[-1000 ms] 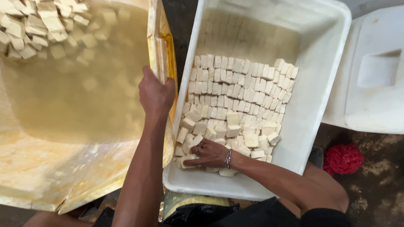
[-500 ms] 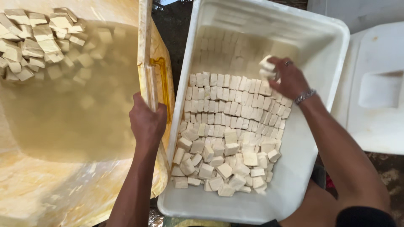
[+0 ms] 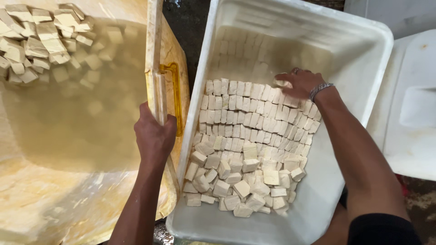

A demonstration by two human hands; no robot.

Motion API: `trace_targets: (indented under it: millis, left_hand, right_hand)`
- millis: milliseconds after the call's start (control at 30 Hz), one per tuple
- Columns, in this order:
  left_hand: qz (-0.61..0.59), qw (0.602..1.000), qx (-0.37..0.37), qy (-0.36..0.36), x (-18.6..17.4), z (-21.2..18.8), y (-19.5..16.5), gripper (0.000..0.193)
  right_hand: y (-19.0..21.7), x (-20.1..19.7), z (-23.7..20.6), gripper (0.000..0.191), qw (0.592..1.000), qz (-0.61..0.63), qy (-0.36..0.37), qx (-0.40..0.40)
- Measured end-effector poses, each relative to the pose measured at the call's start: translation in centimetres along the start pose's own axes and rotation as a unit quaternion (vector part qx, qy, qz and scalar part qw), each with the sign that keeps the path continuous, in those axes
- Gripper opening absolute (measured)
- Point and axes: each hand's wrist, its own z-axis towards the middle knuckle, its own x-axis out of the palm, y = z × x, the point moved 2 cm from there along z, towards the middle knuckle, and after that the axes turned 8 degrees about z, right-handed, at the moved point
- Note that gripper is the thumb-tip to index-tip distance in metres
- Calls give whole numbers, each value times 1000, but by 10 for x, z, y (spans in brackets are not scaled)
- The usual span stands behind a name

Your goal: The person sits between a large tub of water and a white plastic tub, picking tofu blocks one at a time from the water and arranging them in neat rows in the second tub. They occasionally reposition blocks and press rows into place, filling the tub with orderly layers of tofu.

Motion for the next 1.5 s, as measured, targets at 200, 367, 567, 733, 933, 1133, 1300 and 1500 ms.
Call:
trace_targets:
  millis: [200, 367, 567, 733, 933, 1133, 1300, 1500]
  left_hand:
    - [1, 1000, 10, -13, 1, 0, 2, 42]
    - [-16, 1000, 22, -8, 2, 1, 4, 43]
    - [-10, 999, 29, -17, 2, -1, 4, 42]
    - [-21, 1000, 21, -8, 2, -1, 5, 42]
    - [-4, 999, 30, -16, 1, -1, 2, 42]
    - [16, 999, 43, -11, 11, 2, 6, 51]
    - [195, 913, 270, -237, 29, -7, 1, 64]
    - [165, 904, 389, 65, 105, -110, 19, 21]
  right_hand:
    - [14, 13, 18, 41, 970, 161, -173, -66]
    - [24, 34, 1, 34, 960, 144, -228, -74]
    - [24, 28, -6, 32, 956, 120, -260, -64]
    - [34, 37, -10, 33, 960, 115, -252, -30]
    - [43, 33, -43, 45, 884, 1, -456, -106]
    - [77, 165, -159, 47, 964, 140, 15, -223]
    - [86, 189, -188, 49, 984, 85, -8, -154]
    - [100, 177, -232, 45, 965, 224, -91, -101]
